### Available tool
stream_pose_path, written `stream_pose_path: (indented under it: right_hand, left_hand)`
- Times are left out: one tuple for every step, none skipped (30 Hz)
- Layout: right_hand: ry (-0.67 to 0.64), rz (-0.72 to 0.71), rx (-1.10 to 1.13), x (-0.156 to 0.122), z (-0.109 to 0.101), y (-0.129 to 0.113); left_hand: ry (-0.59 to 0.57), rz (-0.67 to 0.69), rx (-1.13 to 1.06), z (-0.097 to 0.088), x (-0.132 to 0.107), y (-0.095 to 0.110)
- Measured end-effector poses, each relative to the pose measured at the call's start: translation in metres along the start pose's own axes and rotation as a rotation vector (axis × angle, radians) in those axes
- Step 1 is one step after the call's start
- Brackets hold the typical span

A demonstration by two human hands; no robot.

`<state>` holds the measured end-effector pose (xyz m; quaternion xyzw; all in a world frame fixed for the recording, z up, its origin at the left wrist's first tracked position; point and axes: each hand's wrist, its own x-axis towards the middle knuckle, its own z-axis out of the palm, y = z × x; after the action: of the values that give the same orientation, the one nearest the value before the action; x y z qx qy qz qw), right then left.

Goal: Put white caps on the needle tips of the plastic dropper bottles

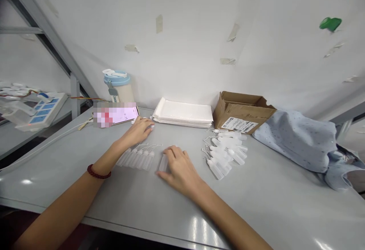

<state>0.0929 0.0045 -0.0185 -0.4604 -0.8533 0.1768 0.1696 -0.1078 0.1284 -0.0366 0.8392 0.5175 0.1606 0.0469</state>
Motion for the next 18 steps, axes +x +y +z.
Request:
stream_pose_path:
  right_hand:
    - [0.027, 0.005, 0.024, -0.002, -0.005, 0.004]
    - [0.058, 0.01, 0.058, -0.005, -0.01, 0.009]
    - [0.091, 0.017, 0.1, -0.007, -0.016, 0.014]
    - [0.121, 0.025, 0.147, -0.009, -0.021, 0.019]
    - [0.143, 0.042, 0.198, -0.011, -0.026, 0.023]
    - [0.162, 0.067, 0.259, -0.013, -0.031, 0.028]
    - [0.178, 0.1, 0.334, -0.014, -0.034, 0.031]
    - [0.187, 0.139, 0.428, -0.016, -0.037, 0.034]
    - [0.19, 0.179, 0.543, -0.018, -0.04, 0.037]
    - [0.188, 0.215, 0.672, -0.019, -0.041, 0.038]
    - [0.183, 0.245, 0.807, -0.02, -0.042, 0.04]
    - [0.175, 0.266, 0.935, -0.022, -0.042, 0.041]
    - [0.163, 0.277, 1.05, -0.023, -0.042, 0.043]
    - [0.156, 0.281, 1.144, -0.025, -0.042, 0.044]
    - [0.154, 0.281, 1.22, -0.026, -0.042, 0.045]
    - [0.154, 0.28, 1.28, -0.028, -0.042, 0.046]
    - [0.155, 0.279, 1.327, -0.029, -0.042, 0.046]
    - [0.16, 0.278, 1.364, -0.03, -0.043, 0.046]
  left_hand:
    - [-0.001, -0.004, -0.004, 0.0, 0.0, 0.001]
    - [-0.003, -0.008, -0.009, 0.0, -0.001, 0.002]
    - [-0.005, -0.011, -0.016, 0.0, -0.001, 0.003]
    - [-0.009, -0.013, -0.024, 0.0, -0.001, 0.004]
    - [-0.014, -0.014, -0.034, 0.0, -0.001, 0.006]
    - [-0.02, -0.015, -0.045, 0.001, -0.001, 0.007]
    - [-0.027, -0.015, -0.059, 0.002, -0.001, 0.008]
    - [-0.032, -0.017, -0.075, 0.002, 0.0, 0.009]
    - [-0.035, -0.022, -0.094, 0.003, 0.0, 0.009]
    - [-0.035, -0.03, -0.115, 0.004, 0.0, 0.01]
    - [-0.032, -0.042, -0.138, 0.004, 0.001, 0.011]
    - [-0.027, -0.056, -0.165, 0.004, 0.001, 0.011]
    - [-0.022, -0.072, -0.195, 0.003, 0.002, 0.012]
    - [-0.017, -0.089, -0.229, 0.002, 0.002, 0.013]
    - [-0.012, -0.106, -0.268, 0.001, 0.001, 0.014]
    - [-0.007, -0.123, -0.312, -0.001, 0.001, 0.015]
    - [0.0, -0.144, -0.36, -0.003, 0.0, 0.018]
    - [0.011, -0.167, -0.412, -0.005, -0.001, 0.02]
